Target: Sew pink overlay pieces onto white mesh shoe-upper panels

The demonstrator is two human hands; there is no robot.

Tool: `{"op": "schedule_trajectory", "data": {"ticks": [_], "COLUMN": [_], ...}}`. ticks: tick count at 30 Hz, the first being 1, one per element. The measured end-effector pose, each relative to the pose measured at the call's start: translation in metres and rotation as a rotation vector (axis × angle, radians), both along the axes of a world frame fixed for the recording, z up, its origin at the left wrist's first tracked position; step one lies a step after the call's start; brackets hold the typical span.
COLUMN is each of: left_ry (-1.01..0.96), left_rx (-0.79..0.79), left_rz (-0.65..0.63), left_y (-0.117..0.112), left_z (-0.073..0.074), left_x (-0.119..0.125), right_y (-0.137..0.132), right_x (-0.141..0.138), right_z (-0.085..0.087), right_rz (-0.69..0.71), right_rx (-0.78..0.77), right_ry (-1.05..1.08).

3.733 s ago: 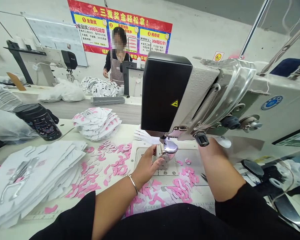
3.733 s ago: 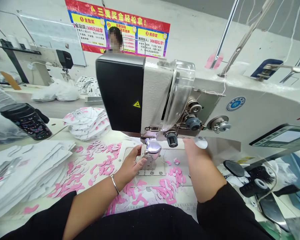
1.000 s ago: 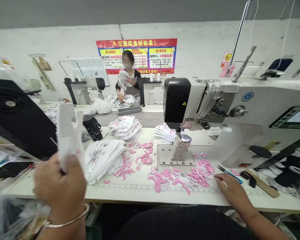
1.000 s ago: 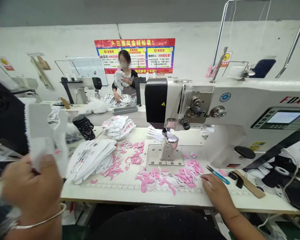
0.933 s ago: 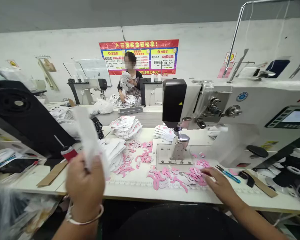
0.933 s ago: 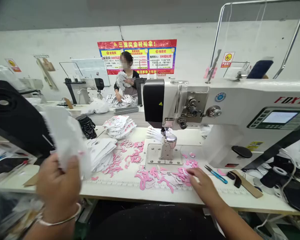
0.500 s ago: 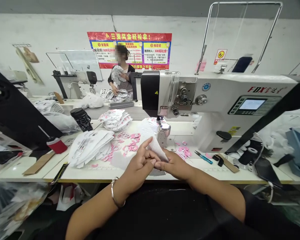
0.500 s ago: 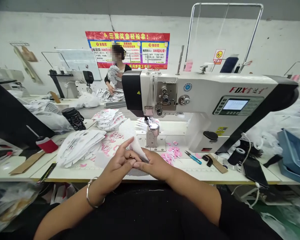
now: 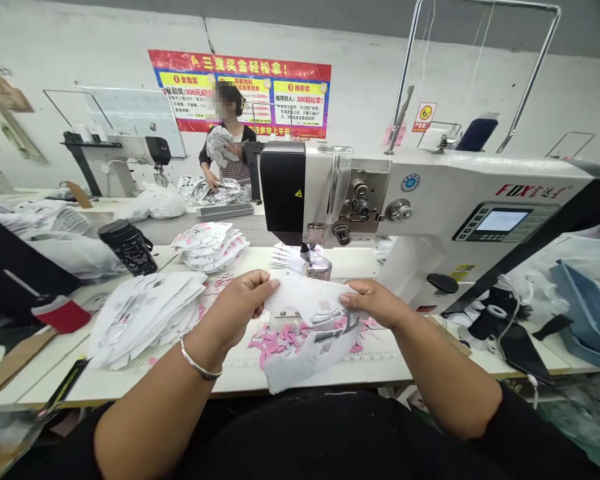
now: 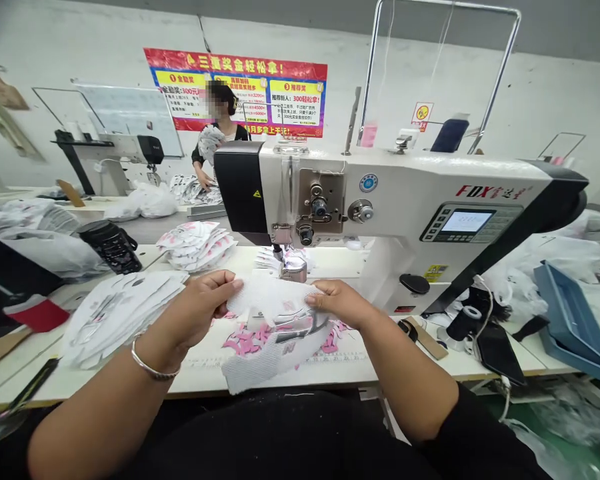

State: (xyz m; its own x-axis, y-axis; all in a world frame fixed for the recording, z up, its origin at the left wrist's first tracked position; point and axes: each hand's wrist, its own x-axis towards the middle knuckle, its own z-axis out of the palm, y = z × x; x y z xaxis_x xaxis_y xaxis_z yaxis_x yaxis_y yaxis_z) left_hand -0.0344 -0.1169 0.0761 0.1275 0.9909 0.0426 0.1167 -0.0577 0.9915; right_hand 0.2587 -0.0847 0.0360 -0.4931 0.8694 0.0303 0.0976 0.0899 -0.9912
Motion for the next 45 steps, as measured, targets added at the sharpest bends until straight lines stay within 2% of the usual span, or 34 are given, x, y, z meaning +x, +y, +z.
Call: {"op": "schedule_trajectory", "data": {"ticks": [6, 11, 16, 20, 24, 28, 33, 38, 40, 45], "left_ry": [-0.144, -0.237, -0.287, -0.312, -0.330, -0.335, -0.406, -0.470, -0.484, -0.492], "left_rx": [-0.223, -0.305, -0.314, -0.319, -0.304, -0.295, -0.243, -0.224, -0.214, -0.201], "left_rz": [-0.098, -0.097, -0.077, -0.073, -0.058, -0.059, -0.068, -0.005, 0.005, 0.019], "left_y": [0.048, 0.077, 0.093, 0.095, 0.093, 0.089, 0.082, 0.077, 0.076, 0.075], "left_z": [-0.020, -0.026, -0.030, -0.034, -0.035, -0.037, -0.042, -0.042, -0.041, -0.040], "left_x": [0.024, 0.036, 0.038, 0.040, 0.041, 0.040, 0.044, 0.051, 0.053, 0.054], "right_y": [0.050, 0.085, 0.116, 0.128, 0.128, 0.125, 0.106, 0.071, 0.061, 0.056], "right_x": [0.017, 0.027, 0.030, 0.027, 0.030, 0.045, 0.059, 0.060, 0.061, 0.059], "right_z": [-0.006, -0.011, -0.016, -0.028, -0.041, -0.056, -0.075, -0.090, -0.097, -0.100], "right_rz": [-0.112, -0.129, -0.144, -0.176, -0.213, -0.269, -0.357, -0.238, -0.198, -0.184], "right_rx": [-0.102, -0.161, -0.210, -0.224, -0.240, -0.270, -0.279, -0.306, -0.314, -0.332], "right_ry": [0.088, 0.143, 0.149, 0.183, 0.255, 0.338, 0.454, 0.617, 0.617, 0.582]}}
